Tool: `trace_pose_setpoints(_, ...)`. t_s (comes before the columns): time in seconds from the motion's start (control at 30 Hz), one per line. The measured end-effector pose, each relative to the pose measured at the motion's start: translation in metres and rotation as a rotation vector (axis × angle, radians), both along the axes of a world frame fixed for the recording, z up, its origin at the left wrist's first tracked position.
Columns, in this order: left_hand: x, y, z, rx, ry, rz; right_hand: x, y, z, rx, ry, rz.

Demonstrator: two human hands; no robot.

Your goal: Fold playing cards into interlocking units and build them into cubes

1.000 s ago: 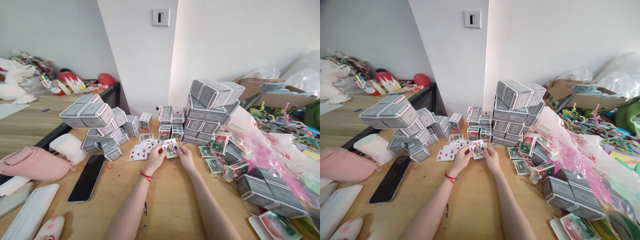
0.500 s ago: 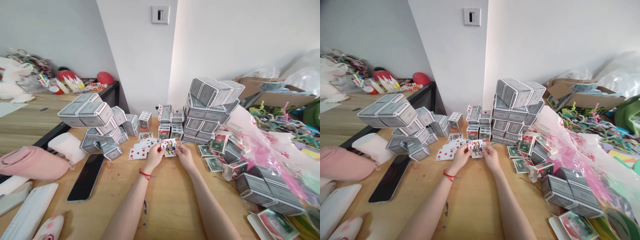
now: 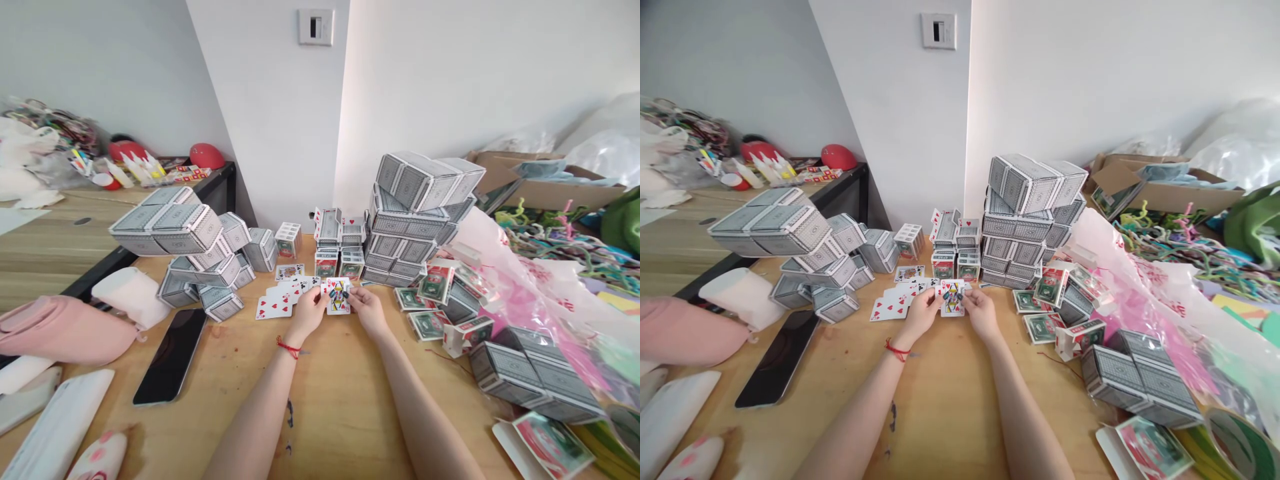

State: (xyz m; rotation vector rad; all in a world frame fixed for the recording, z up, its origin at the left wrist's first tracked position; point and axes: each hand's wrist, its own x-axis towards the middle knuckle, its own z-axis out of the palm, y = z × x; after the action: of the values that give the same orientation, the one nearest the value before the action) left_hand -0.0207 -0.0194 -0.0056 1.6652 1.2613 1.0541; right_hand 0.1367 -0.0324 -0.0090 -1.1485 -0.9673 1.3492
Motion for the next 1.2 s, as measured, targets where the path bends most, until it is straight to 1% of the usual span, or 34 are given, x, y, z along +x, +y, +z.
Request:
trace_pose_setpoints(0.27, 0.0, -0.002, 0.006, -0.009, -0.025, 0.02, 0.001, 0.001, -0.001, -0.011, -0.029, -0.005)
trace_pose_setpoints(0.53, 0.0, -0.001, 0.01, -0.026, -0.01, -0.005, 0.0, -0.002, 0.005, -0.012, -0.033, -0.009)
trace_pose_setpoints(0.93, 0.0, -0.001, 0.002, -0.008, 0.018, 0.012, 0.002, 0.001, -0.001, -0.023, -0.036, -0.001)
trace_pose_setpoints(1.07, 0.0, 0.0, 0.002, -0.005, -0.006, 0.006, 0.001, 0.0, 0.0, -0.026, -0.048, -0.007)
trace_pose_setpoints(1.2, -0.001, 0.001, 0.002, -0.033, -0.028, -0.019, 0.001, 0.0, 0.0, -0.024, -0.045, 0.008)
